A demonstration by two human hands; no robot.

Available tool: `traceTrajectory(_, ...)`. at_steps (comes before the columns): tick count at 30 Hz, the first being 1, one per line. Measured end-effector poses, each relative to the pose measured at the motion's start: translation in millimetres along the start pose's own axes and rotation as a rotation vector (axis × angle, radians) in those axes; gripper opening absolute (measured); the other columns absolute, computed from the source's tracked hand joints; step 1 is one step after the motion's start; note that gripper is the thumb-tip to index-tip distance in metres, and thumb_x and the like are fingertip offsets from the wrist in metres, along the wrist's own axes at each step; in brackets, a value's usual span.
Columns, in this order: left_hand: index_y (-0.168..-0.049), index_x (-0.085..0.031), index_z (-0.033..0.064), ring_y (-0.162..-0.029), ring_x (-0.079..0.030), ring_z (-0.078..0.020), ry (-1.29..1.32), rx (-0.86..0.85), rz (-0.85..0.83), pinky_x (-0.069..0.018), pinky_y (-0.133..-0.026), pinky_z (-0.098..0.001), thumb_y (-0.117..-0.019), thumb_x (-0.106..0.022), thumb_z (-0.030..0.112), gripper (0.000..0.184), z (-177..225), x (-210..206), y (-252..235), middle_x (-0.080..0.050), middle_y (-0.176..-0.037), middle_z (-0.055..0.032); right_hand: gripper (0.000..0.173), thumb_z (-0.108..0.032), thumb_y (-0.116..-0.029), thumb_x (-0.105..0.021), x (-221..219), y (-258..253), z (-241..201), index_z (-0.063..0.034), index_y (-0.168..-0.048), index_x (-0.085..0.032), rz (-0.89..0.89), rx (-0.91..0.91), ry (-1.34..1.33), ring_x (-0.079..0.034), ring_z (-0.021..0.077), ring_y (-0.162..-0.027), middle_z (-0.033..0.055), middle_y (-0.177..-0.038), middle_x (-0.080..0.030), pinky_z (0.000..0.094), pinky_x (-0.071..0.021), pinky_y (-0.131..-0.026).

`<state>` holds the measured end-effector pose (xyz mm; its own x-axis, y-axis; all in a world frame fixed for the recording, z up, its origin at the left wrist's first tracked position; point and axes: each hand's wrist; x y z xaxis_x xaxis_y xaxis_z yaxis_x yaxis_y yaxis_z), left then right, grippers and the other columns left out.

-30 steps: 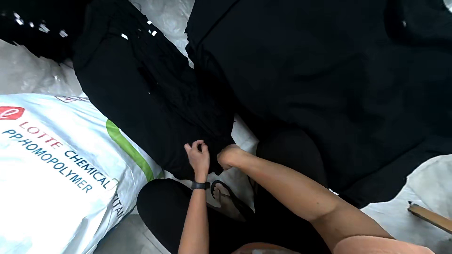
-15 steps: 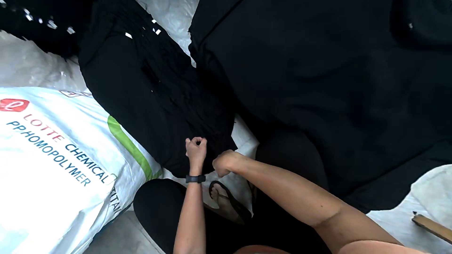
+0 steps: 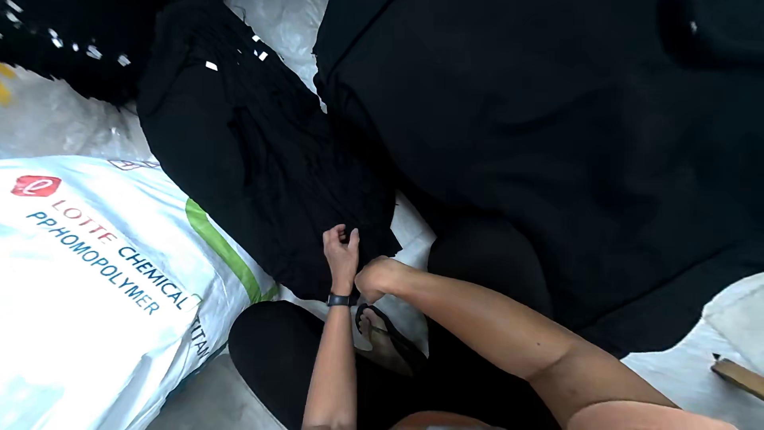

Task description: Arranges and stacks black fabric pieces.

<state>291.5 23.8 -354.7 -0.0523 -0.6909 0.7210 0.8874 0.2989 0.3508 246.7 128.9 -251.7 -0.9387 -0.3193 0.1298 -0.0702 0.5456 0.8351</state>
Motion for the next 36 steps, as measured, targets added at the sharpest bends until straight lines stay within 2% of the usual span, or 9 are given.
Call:
traceTrajectory(4, -0.110, -0.066, -0.0075, -0.094, -0.064, -0.0239, 0.119, 0.038, 0.014, -0.0539, -0.087, -0.0366, -0.0990, -0.061, 0.006, 0.018, -1.5, -16.2, -4.9, -0.063, -0.111, -0.0207, 0.026, -0.015, -0.0990, -0.064, 0.5, -1.8, 1.2, 0.0061, -0.113, -0.065, 0.025, 0.001, -0.024, -0.062, 0.0421, -0.107, 0.0255, -0.113, -0.065, 0.0606, -0.0471, -0.087)
traceTrajectory(9, -0.115, -0.058, -0.0109, -0.076, -0.062, -0.0167, 0.125, 0.098, 0.095, -0.0526, -0.073, -0.0319, -0.0984, -0.057, 0.001, 0.021, -6.1, 9.3, 12.8, -0.065, -0.090, -0.0173, 0.024, -0.015, -0.0999, -0.063, 3.1, -0.2, -0.4, 0.0076, -0.108, -0.066, 0.007, 0.027, 0.000, -0.062, 0.0412, -0.108, 0.0255, -0.114, -0.065, 0.0596, -0.0468, -0.087)
traceTrajectory(13, -0.112, -0.071, -0.0082, -0.109, -0.063, -0.0417, -0.079, 0.005, 0.006, -0.0486, -0.098, -0.0511, -0.0988, -0.046, -0.006, 0.028, 5.2, 13.3, 11.1, -0.065, -0.113, -0.0295, 0.024, -0.015, -0.0992, -0.063, 1.5, -1.2, -0.9, 0.0071, -0.109, -0.066, 0.010, 0.026, 0.008, -0.062, 0.0407, -0.108, 0.0247, -0.113, -0.066, 0.0590, -0.0469, -0.087)
traceTrajectory(16, -0.115, -0.072, 0.0018, -0.120, -0.054, -0.0395, -0.110, 0.121, -0.053, -0.0456, -0.101, -0.0541, -0.1023, -0.057, 0.022, 0.028, 13.0, 0.2, -5.7, -0.056, -0.127, -0.0246, 0.024, -0.015, -0.0977, -0.065, 1.0, -2.3, 0.2, 0.0071, -0.109, -0.065, 0.028, 0.015, -0.018, -0.063, 0.0407, -0.105, 0.0248, -0.112, -0.065, 0.0592, -0.0474, -0.086)
traceTrajectory(18, -0.107, -0.073, 0.0024, -0.111, -0.059, -0.0399, -0.160, 0.133, -0.052, -0.0486, -0.093, -0.0580, -0.0991, -0.066, 0.035, 0.034, 15.3, -5.2, -15.2, -0.060, -0.117, -0.0220, 0.023, -0.014, -0.0972, -0.065, 0.4, -4.2, 1.0, 0.0065, -0.107, -0.065, 0.029, 0.015, -0.018, -0.063, 0.0401, -0.104, 0.0241, -0.111, -0.065, 0.0589, -0.0477, -0.085)
traceTrajectory(26, -0.091, -0.070, -0.0042, -0.099, -0.060, -0.0251, 0.041, 0.190, -0.091, -0.0491, -0.089, -0.0418, -0.0955, -0.071, 0.013, 0.018, 4.0, 44.5, -2.5, -0.062, -0.103, -0.0170, 0.029, -0.019, -0.1011, -0.062, 1.3, -3.5, 1.8, 0.0073, -0.112, -0.067, 0.023, 0.010, -0.013, -0.060, 0.0427, -0.116, 0.0261, -0.120, -0.065, 0.0621, -0.0456, -0.091)
traceTrajectory(31, -0.109, -0.065, -0.0100, -0.106, -0.064, -0.0411, -0.332, 0.338, 0.186, -0.0494, -0.093, -0.0550, -0.0910, -0.067, 0.005, 0.024, -22.2, 70.9, -7.4, -0.067, -0.109, -0.0292, 0.027, -0.008, -0.1036, -0.050, -2.5, -9.5, 7.4, 0.0083, -0.122, -0.061, 0.162, -0.238, -0.183, -0.061, 0.0412, -0.117, 0.0261, -0.126, -0.061, 0.0572, -0.0517, -0.087)
traceTrajectory(33, -0.122, -0.063, -0.0083, -0.125, -0.056, -0.0466, -0.469, 0.258, 0.200, -0.0472, -0.101, -0.0573, -0.0884, -0.064, -0.002, 0.034, -26.1, 58.2, -9.4, -0.058, -0.130, -0.0318, 0.030, -0.006, -0.1034, -0.048, -4.3, -23.7, 11.6, 0.0148, -0.125, -0.053, 0.193, -0.353, -0.195, -0.062, 0.0423, -0.109, 0.0297, -0.120, -0.059, 0.0551, -0.0511, -0.081)
traceTrajectory(36, -0.111, -0.070, -0.0064, -0.123, -0.057, -0.0475, -0.500, 0.007, 0.155, -0.0499, -0.101, -0.0549, -0.0881, -0.059, -0.009, 0.026, -22.6, 30.3, -13.1, -0.058, -0.131, -0.0317, 0.056, -0.013, -0.1068, -0.042, -3.0, -41.3, 17.9, 0.0210, -0.147, -0.023, 0.158, -0.485, -0.223, -0.060, 0.0432, -0.114, 0.0342, -0.128, -0.051, 0.0513, -0.0519, -0.086)
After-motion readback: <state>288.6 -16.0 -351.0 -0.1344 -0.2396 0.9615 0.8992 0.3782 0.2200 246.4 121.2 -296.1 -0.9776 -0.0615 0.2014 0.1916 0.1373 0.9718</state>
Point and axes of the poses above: each hand's wrist, its own y-axis away from the middle knuckle, its own x-axis out of the back of the hand, z = x × y
